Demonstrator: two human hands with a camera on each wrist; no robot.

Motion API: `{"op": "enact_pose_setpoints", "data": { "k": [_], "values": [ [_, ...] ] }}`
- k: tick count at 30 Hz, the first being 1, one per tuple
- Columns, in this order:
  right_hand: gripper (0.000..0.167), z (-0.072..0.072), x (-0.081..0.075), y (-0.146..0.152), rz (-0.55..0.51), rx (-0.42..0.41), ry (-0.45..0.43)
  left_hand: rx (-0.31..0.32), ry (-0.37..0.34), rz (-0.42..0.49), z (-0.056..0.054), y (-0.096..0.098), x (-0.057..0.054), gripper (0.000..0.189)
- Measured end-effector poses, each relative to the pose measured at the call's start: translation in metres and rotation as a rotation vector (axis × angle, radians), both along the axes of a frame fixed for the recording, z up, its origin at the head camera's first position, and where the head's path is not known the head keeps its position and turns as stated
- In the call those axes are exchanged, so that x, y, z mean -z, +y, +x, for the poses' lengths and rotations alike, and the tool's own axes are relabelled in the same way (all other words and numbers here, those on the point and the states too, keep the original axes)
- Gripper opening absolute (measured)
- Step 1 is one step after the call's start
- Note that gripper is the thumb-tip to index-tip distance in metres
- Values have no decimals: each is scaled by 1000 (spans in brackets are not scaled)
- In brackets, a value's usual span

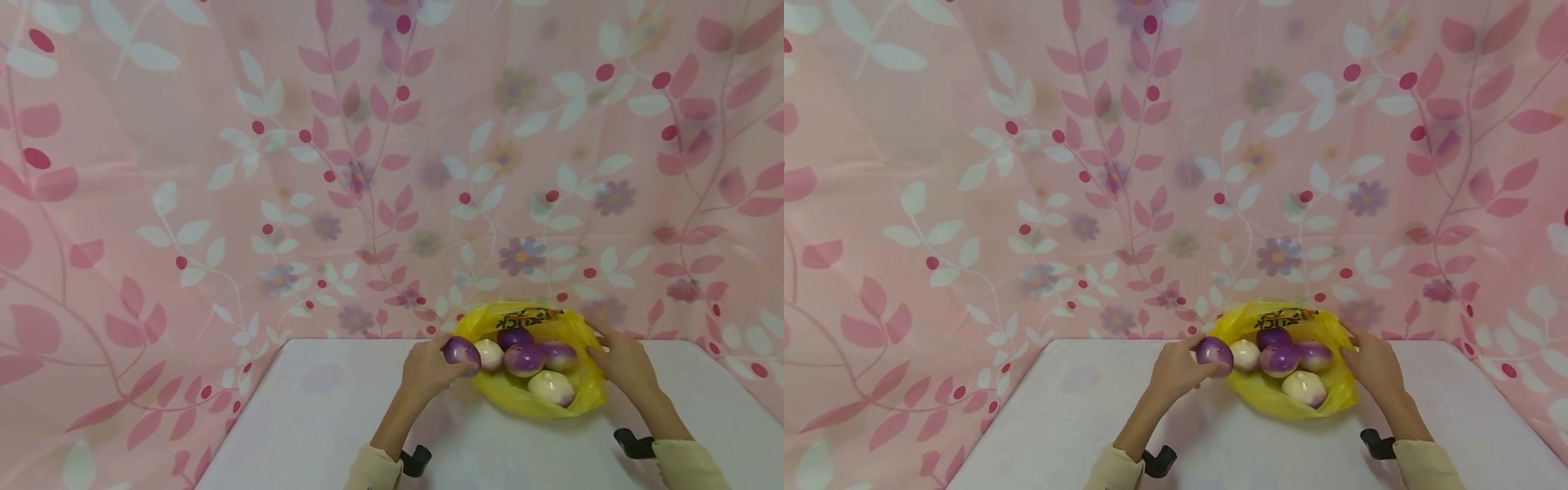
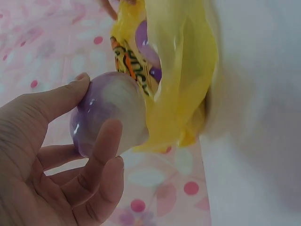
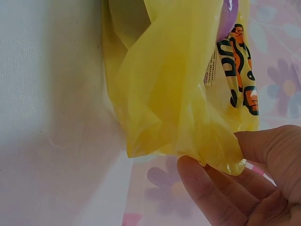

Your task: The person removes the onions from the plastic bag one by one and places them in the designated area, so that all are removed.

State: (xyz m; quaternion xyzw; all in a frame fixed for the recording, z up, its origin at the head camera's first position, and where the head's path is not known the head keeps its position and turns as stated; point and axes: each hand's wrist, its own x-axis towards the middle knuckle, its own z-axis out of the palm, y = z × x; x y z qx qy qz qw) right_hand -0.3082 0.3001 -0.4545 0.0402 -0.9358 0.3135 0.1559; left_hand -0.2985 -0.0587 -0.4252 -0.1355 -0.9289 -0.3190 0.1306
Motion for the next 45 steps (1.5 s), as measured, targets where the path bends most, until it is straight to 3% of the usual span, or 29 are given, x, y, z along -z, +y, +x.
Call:
{"op": "enact_pose_setpoints", "data": {
  "k": [5,12,18,21,25,31,45],
  "values": [
    [59,-1,1,1,4,1,3,-43,-18,6,-4,-22,-1,71],
    [59,-2,2,-1,8,2,16,-88,-1,-11,-14,-47,6,64],
    [58,-2,2,-2,16,5,28,-174,32,-84,-30,-65,24,65],
    [59,-2,2,-1,19,10,13,-207,27,-77,-37,-73,33,67],
    [60,-3,1,-1,14,15,-9,-234,23,-54,-41,-79,38,73],
    [60,-3,0,-1,8,20,-23,-266,23,-58,-48,-87,46,66],
    [59,2,5,3,-20,4,-44,-260,-63,-71,-46,-92,55,70]
  ]
}}
